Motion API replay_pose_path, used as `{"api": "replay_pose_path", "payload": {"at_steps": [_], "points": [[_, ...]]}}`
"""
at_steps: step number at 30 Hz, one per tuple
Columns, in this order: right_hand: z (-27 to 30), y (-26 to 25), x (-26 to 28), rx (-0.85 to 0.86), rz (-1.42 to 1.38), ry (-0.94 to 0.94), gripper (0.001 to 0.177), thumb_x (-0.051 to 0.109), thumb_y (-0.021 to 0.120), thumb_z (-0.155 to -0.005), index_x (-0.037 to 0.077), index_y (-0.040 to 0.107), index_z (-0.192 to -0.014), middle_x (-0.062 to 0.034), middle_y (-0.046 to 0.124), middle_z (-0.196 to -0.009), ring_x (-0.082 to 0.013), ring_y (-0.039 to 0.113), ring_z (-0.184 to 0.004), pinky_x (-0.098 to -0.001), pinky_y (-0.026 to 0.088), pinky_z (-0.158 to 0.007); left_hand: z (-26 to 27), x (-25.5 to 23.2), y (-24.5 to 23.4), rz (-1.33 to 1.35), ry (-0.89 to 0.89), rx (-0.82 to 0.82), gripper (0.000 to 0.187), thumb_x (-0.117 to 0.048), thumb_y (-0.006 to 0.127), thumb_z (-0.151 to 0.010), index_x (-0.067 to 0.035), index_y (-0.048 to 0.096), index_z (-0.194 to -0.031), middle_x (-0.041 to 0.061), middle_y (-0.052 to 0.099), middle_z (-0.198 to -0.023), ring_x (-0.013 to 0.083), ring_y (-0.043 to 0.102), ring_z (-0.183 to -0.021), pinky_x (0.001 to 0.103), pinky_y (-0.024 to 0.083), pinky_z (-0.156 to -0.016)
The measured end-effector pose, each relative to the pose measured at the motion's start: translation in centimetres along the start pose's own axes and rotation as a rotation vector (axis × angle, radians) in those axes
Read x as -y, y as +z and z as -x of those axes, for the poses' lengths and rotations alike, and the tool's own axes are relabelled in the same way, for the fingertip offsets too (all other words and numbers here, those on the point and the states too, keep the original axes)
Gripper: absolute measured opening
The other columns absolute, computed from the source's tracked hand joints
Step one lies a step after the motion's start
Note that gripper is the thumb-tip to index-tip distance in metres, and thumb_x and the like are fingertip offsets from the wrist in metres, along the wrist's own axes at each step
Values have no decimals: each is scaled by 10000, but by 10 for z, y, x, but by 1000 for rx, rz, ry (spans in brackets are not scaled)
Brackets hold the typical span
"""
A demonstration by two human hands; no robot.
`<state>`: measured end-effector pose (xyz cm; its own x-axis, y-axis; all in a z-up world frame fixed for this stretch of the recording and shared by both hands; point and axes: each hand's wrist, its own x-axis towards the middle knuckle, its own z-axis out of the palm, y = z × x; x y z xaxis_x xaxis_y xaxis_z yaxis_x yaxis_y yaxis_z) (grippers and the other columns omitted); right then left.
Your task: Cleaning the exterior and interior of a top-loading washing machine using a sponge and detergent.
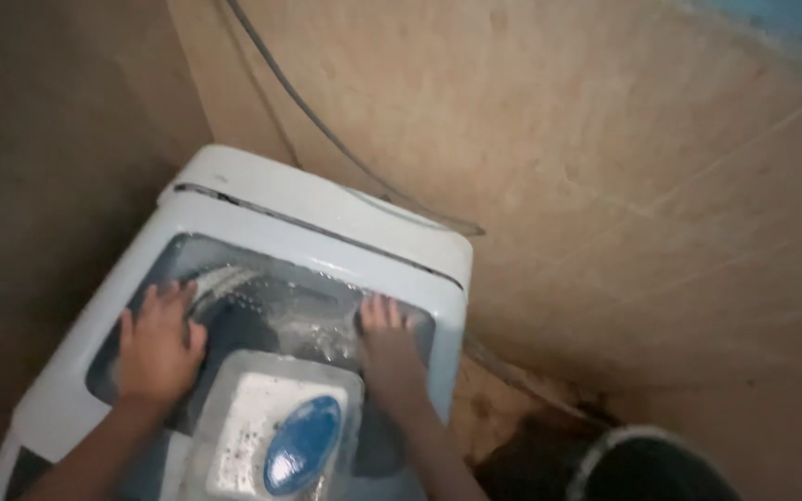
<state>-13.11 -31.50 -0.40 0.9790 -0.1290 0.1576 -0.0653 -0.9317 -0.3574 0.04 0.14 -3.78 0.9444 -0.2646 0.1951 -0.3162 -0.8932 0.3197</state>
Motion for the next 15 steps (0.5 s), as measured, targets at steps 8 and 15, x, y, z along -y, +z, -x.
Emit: {"api": "replay_pose_path", "payload": {"at_steps": [8,15], "points": [[16,-15,-31,319,188,-127,574,136,550,-928,95,426,-1487,-192,384,-1560,-443,334,-1435,-640,235,-1134,49,-73,-125,335,-770,624,656,-591,411,-1004,-150,576,-1461,172,658,-1394,358,629,-1285,485,454,-1122],[-63,41,25,246,64,-222,583,160,541,-962,95,419,-1528,-170,379,-1616,-400,333,-1491,-597,284,-1185,172,-4,19,295,-487,664,600,-321,688,-830,-263,527,-1405,221,718,-1130,361,714,-1100,429,548,-1007]]}}
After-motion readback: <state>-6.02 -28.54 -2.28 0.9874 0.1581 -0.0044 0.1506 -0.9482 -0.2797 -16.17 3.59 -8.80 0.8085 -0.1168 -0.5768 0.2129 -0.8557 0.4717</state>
